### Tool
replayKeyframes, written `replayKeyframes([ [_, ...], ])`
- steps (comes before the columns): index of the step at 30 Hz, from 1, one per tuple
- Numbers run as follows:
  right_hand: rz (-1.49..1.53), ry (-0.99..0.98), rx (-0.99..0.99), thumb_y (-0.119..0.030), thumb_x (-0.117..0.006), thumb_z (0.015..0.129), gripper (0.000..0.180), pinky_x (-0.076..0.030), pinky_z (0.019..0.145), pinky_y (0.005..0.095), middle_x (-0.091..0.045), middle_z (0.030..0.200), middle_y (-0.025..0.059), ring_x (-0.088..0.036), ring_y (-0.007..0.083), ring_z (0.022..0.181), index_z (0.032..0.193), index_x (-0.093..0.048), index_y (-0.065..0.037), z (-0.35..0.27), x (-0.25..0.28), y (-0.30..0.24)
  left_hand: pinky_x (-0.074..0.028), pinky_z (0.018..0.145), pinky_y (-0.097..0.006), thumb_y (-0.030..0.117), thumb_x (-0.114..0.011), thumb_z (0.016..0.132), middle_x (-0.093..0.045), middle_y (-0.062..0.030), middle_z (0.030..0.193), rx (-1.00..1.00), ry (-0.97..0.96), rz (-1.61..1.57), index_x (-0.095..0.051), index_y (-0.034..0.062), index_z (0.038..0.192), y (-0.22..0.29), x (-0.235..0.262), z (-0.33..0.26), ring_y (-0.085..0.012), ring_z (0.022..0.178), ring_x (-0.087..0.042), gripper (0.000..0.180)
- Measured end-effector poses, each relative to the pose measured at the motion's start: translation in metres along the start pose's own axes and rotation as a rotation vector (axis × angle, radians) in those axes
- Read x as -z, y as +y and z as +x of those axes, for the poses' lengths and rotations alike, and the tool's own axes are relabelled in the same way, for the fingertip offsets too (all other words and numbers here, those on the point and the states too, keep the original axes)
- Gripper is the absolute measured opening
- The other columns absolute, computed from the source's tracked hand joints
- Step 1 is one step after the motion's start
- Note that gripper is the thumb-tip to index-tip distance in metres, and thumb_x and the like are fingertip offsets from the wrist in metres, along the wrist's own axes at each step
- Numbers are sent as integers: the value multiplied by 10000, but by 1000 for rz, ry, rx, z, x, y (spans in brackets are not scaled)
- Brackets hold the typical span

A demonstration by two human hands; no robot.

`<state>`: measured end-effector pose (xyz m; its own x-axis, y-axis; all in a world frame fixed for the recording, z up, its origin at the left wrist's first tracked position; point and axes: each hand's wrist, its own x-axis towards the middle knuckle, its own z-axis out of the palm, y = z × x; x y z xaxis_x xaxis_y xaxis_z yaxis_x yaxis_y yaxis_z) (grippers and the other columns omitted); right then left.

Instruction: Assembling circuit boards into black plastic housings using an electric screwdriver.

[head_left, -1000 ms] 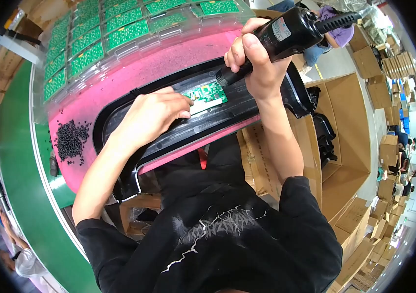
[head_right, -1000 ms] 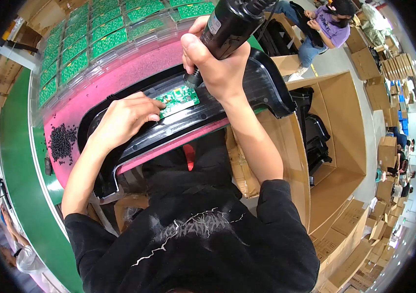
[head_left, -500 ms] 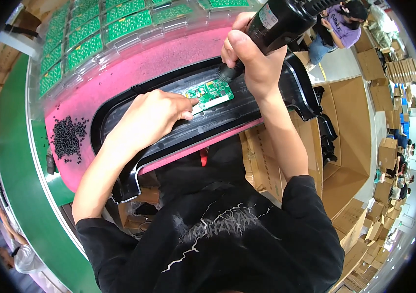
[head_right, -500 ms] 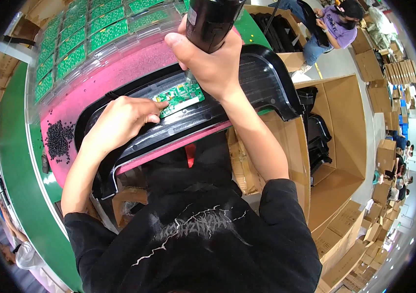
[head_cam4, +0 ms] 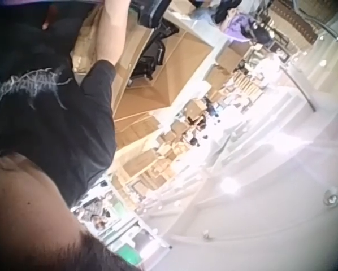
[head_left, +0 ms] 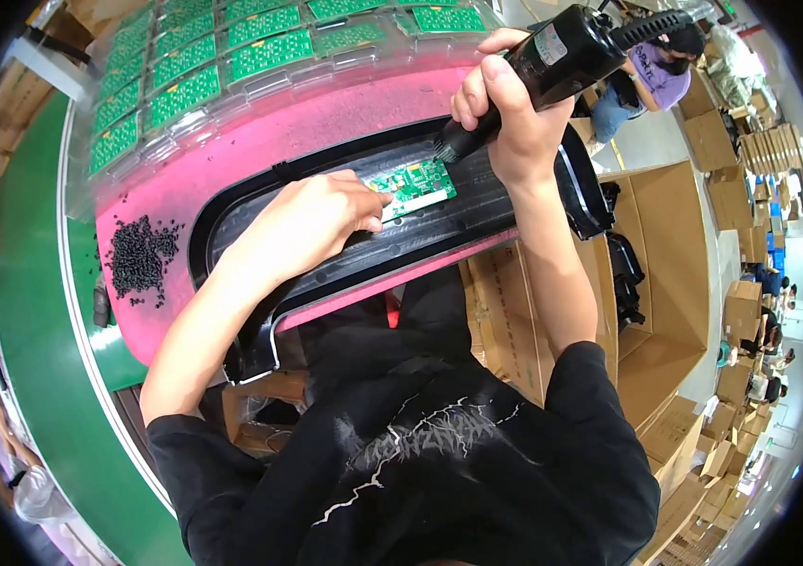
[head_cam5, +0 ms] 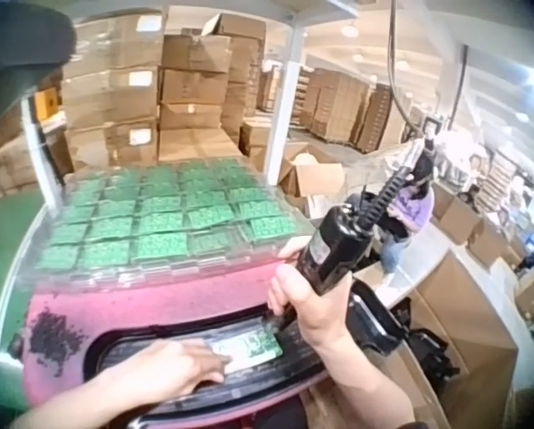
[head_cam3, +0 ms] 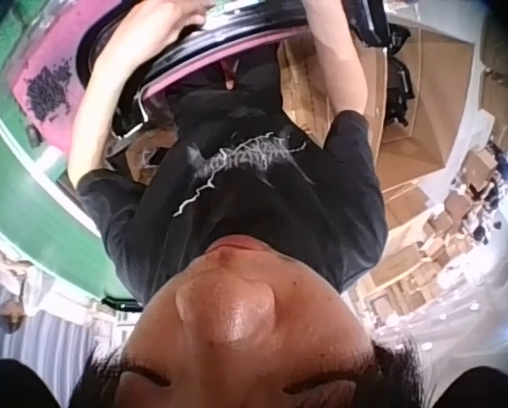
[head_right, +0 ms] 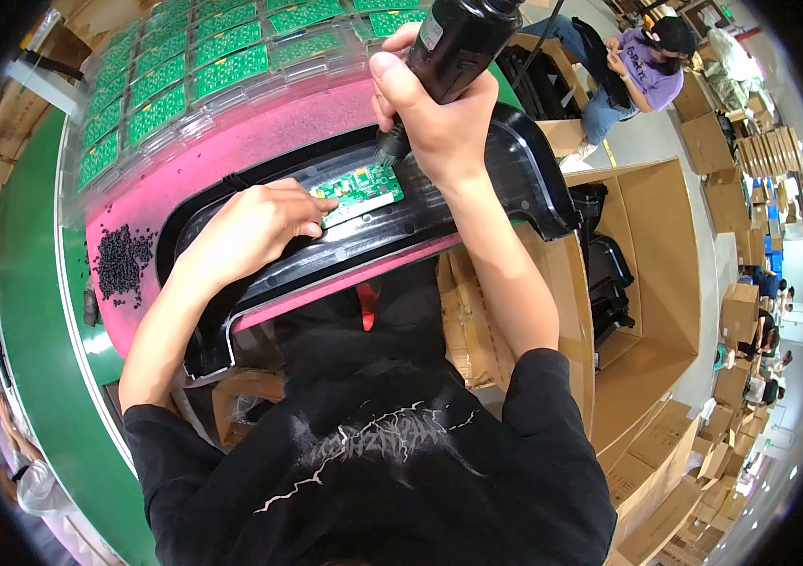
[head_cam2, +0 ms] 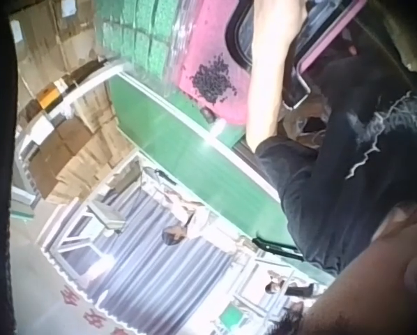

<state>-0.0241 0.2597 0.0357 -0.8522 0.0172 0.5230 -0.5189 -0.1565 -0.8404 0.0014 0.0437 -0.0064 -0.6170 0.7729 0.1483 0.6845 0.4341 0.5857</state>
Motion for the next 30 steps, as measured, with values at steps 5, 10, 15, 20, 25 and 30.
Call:
replayKeyframes([
  [5,-38,-37,20,-111,-595,901,214,-443,499,320,-481,601,59,-466,147,479,1047,-522,26,-1,2,2,-523,847,-385,137,-655,846,-700,-118,1046,7,-7,-1,-667,-16,888,-2,1,0,-299,980,-644,159],
  [10,-12,-26,15,-108,-593,901,212,-451,503,323,-486,606,63,-467,148,485,1045,-518,28,-3,2,5,-523,849,-387,126,-653,846,-699,-121,1048,-7,-4,9,-669,-17,894,-3,1,0,-302,984,-643,152],
  [15,9,-32,18,-114,-582,906,208,-457,511,330,-486,609,62,-472,152,484,1053,-514,16,-3,2,4,-528,843,-388,98,-652,845,-698,-136,1025,-52,34,23,-664,-36,896,-4,0,-1,-308,974,-649,144],
  [20,213,-4,54,-44,-653,872,146,-459,463,267,-562,631,56,-552,126,498,969,-576,35,-2,10,1,-534,827,-394,94,-650,850,-697,-155,988,-65,46,9,-653,-52,897,-2,1,2,-321,949,-656,152],
  [25,218,20,60,-46,-658,868,150,-458,458,267,-562,631,58,-554,127,498,966,-578,36,-3,7,-1,-533,807,-398,89,-651,852,-693,-163,953,-90,72,-30,-641,-55,898,-4,1,1,-336,925,-655,151],
  [30,216,21,45,-45,-658,870,150,-460,461,266,-565,632,61,-558,127,503,965,-578,39,-4,7,0,-529,789,-400,88,-653,853,-687,-159,924,-88,79,-17,-631,-51,885,-3,2,1,-337,903,-652,144],
])
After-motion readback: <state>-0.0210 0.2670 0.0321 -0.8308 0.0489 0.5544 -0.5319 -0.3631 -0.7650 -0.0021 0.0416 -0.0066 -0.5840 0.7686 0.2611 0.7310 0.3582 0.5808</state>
